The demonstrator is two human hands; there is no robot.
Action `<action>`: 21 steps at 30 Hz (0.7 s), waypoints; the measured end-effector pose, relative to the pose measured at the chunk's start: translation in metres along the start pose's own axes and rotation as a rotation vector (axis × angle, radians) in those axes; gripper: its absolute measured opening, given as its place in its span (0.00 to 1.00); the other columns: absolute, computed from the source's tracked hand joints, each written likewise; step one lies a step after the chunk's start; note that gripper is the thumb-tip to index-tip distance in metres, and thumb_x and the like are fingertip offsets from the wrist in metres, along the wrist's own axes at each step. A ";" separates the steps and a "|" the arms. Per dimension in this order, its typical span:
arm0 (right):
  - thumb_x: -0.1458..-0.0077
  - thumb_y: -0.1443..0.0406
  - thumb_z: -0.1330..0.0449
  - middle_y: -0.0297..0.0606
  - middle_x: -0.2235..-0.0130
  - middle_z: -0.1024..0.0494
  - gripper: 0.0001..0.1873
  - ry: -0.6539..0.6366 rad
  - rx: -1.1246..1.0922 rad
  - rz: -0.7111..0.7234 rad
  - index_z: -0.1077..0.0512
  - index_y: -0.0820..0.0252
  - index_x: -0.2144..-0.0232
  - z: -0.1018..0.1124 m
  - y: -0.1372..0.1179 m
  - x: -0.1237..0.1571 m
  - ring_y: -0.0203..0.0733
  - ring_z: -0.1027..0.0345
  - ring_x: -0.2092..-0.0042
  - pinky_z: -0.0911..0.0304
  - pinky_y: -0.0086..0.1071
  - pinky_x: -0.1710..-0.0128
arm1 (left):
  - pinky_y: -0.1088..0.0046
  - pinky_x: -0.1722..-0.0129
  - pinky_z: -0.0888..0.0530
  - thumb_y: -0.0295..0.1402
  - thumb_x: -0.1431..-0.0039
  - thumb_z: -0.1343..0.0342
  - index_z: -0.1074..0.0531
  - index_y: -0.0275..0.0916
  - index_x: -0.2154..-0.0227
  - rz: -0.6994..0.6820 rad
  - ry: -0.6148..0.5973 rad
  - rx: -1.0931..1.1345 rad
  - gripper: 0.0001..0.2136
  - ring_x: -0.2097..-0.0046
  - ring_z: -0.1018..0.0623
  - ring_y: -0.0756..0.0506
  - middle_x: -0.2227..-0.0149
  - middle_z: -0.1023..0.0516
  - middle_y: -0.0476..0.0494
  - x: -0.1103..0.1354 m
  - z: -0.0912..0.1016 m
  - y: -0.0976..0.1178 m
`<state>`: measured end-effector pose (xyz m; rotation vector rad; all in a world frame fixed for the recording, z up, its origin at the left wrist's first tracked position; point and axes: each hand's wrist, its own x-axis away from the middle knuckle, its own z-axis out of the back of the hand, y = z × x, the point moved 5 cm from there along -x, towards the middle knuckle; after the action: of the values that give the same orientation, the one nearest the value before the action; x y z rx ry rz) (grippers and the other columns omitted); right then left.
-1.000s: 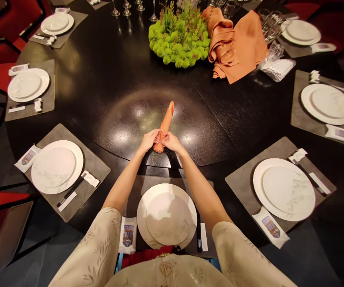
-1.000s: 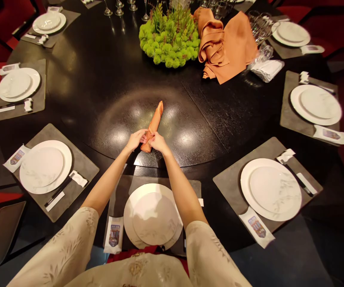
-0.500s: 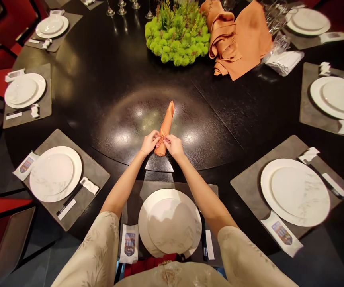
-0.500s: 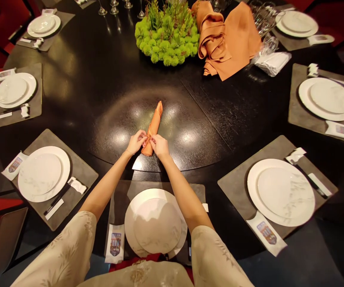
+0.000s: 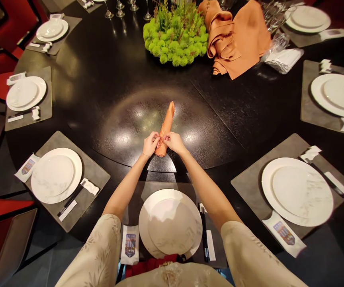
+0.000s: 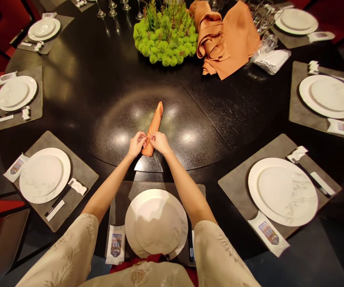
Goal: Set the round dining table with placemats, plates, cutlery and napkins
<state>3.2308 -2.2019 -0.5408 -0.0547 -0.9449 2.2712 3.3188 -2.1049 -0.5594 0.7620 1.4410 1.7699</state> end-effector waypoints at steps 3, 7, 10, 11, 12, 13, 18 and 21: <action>0.47 0.66 0.47 0.38 0.66 0.29 0.09 0.084 -0.020 0.121 0.27 0.62 0.69 -0.001 -0.002 0.009 0.35 0.35 0.67 0.40 0.27 0.63 | 0.82 0.78 0.34 0.33 0.45 0.50 0.37 0.39 0.66 0.042 0.042 -0.002 0.05 0.80 0.32 0.56 0.78 0.32 0.55 0.000 -0.001 -0.001; 0.42 0.63 0.52 0.41 0.62 0.28 0.14 0.133 0.073 0.201 0.27 0.58 0.63 0.000 0.000 0.021 0.41 0.37 0.59 0.40 0.32 0.58 | 0.81 0.75 0.30 0.34 0.46 0.48 0.33 0.37 0.66 0.054 0.014 -0.057 0.07 0.74 0.29 0.54 0.69 0.28 0.48 0.002 -0.003 0.002; 0.40 0.61 0.54 0.41 0.59 0.27 0.16 0.147 0.125 0.253 0.27 0.57 0.61 0.001 0.003 0.027 0.43 0.39 0.55 0.42 0.33 0.56 | 0.78 0.70 0.28 0.33 0.46 0.48 0.28 0.36 0.66 -0.053 -0.068 -0.159 0.08 0.67 0.27 0.51 0.64 0.28 0.43 0.004 -0.003 0.008; 0.40 0.61 0.55 0.41 0.59 0.27 0.17 0.146 0.129 0.269 0.27 0.57 0.61 0.001 0.004 0.028 0.42 0.39 0.56 0.42 0.33 0.55 | 0.77 0.69 0.28 0.33 0.45 0.48 0.27 0.36 0.65 -0.094 -0.096 -0.191 0.08 0.65 0.27 0.51 0.63 0.28 0.43 0.004 -0.003 0.009; 0.39 0.60 0.56 0.41 0.58 0.27 0.18 0.141 0.132 0.282 0.28 0.57 0.60 0.000 0.005 0.029 0.42 0.38 0.56 0.43 0.33 0.55 | 0.76 0.67 0.28 0.33 0.44 0.49 0.27 0.36 0.64 -0.131 -0.124 -0.224 0.09 0.64 0.27 0.50 0.62 0.28 0.42 0.004 -0.002 0.010; 0.39 0.60 0.57 0.41 0.58 0.27 0.19 0.134 0.136 0.293 0.28 0.57 0.60 -0.001 0.007 0.031 0.42 0.38 0.56 0.43 0.33 0.55 | 0.75 0.65 0.28 0.33 0.44 0.49 0.27 0.36 0.63 -0.166 -0.158 -0.262 0.09 0.63 0.28 0.50 0.63 0.28 0.42 0.003 -0.002 0.011; 0.39 0.59 0.58 0.42 0.58 0.28 0.20 0.069 0.125 0.317 0.30 0.59 0.57 -0.004 0.011 0.035 0.40 0.35 0.57 0.43 0.31 0.56 | 0.68 0.56 0.31 0.34 0.41 0.52 0.27 0.36 0.66 -0.408 -0.348 -0.545 0.10 0.60 0.30 0.47 0.63 0.29 0.42 -0.003 -0.004 0.020; 0.42 0.56 0.52 0.40 0.58 0.29 0.21 -0.041 0.090 0.294 0.35 0.59 0.51 0.002 0.012 0.031 0.39 0.34 0.61 0.40 0.30 0.61 | 0.66 0.55 0.33 0.34 0.39 0.56 0.28 0.35 0.65 -0.497 -0.404 -0.660 0.12 0.59 0.31 0.46 0.63 0.28 0.40 -0.002 -0.008 0.024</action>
<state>3.1994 -2.1909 -0.5407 -0.1157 -0.9033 2.5916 3.3098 -2.1135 -0.5373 0.3357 0.6331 1.4518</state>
